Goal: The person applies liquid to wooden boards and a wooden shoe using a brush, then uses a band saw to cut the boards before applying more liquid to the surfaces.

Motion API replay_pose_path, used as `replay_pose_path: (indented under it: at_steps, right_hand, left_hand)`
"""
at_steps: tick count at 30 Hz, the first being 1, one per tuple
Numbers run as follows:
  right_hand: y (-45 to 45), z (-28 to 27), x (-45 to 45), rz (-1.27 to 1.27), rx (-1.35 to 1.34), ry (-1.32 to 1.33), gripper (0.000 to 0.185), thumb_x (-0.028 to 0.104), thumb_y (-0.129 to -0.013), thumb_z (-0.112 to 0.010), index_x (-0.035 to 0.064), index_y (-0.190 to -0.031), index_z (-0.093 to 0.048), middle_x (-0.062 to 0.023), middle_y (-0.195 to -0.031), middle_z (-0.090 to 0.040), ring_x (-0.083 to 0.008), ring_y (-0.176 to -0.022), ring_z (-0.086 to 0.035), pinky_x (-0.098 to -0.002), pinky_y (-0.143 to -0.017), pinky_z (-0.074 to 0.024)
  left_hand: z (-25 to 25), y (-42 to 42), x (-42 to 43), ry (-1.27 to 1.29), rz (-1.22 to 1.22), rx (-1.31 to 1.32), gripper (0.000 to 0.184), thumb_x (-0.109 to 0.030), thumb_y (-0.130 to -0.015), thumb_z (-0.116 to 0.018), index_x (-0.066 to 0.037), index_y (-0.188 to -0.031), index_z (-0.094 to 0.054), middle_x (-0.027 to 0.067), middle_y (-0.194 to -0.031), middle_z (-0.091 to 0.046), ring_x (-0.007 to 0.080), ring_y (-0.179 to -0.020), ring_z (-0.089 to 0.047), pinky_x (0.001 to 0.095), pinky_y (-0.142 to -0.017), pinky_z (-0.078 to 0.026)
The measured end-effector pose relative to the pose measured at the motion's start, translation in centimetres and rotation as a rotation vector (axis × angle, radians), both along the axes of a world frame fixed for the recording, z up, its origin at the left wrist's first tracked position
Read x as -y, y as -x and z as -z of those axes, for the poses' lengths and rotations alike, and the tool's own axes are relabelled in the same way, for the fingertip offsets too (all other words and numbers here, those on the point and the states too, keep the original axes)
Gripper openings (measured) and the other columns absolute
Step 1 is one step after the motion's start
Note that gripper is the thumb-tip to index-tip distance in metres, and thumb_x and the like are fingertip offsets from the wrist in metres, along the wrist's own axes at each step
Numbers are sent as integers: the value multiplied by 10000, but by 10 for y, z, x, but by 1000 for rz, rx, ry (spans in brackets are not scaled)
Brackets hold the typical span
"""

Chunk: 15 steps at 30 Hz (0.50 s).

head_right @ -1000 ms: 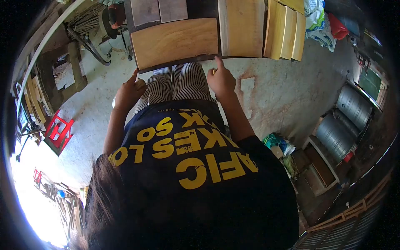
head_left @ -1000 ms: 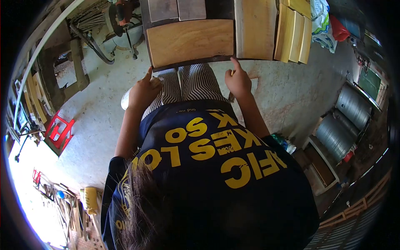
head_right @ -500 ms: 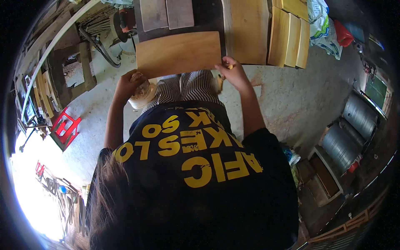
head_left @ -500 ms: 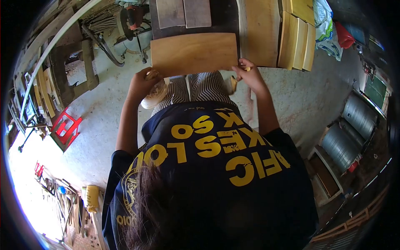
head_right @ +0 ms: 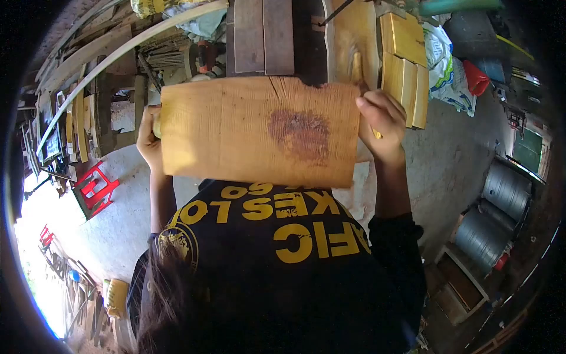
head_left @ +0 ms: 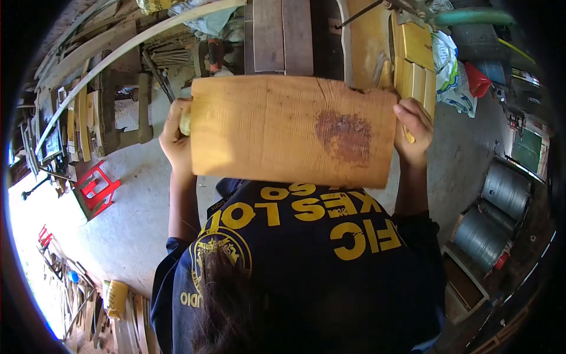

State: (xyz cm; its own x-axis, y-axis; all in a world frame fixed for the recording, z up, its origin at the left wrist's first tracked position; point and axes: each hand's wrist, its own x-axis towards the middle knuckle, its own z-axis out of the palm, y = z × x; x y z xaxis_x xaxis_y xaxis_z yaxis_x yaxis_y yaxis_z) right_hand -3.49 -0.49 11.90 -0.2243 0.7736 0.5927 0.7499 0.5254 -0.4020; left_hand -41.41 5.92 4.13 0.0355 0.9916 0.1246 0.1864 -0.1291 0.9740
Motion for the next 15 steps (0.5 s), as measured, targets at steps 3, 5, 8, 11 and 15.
replay_pose_path:
  at_steps: [3, 5, 8, 11, 15]
  right_hand:
    - [-2, -6, -17, -2, 117, -235, 299, -152, -682, -627, 8, -933, -598, -149, -773, -598, -291, -613, -574, -345, -542, -476]
    - [-2, -16, -23, -1, 137, -328, 316, -136, -672, -652, 9, -950, -607, -146, -786, -604, -282, -616, -577, -333, -543, -476]
    - [1, -17, -30, -18, 109, -409, 305, -111, -686, -656, 10, -963, -615, -140, -807, -609, -279, -619, -578, -328, -544, -475]
    - [-3, -15, -30, -15, 126, -444, 315, -94, -693, -651, 21, -983, -612, -133, -802, -605, -280, -611, -572, -323, -529, -468]
    - [-1, -15, -29, -24, 141, -432, 381, -94, -664, -659, 44, -1015, -608, -124, -787, -599, -266, -588, -554, -317, -495, -446]
  left_hand:
    - [-7, -4, -18, -247, -68, -22, 373, 35, -718, -721, 40, -1059, -568, 63, -1000, -612, 121, -901, -568, 250, -813, -457]
    - [-9, -3, -24, -316, -107, -13, 382, 23, -711, -737, 41, -1055, -572, 84, -1035, -621, 145, -937, -580, 275, -847, -460]
    - [-4, -1, -29, -409, -117, 59, 404, 6, -710, -752, 48, -1073, -578, 129, -1085, -625, 189, -994, -588, 313, -891, -461]
    - [3, 3, -27, -464, -167, 11, 430, 6, -705, -760, 49, -1092, -578, 148, -1097, -622, 203, -997, -597, 320, -882, -475]
    - [5, 2, -25, -512, -214, 92, 360, 41, -714, -737, 38, -1048, -604, 111, -974, -656, 145, -847, -619, 263, -765, -495]
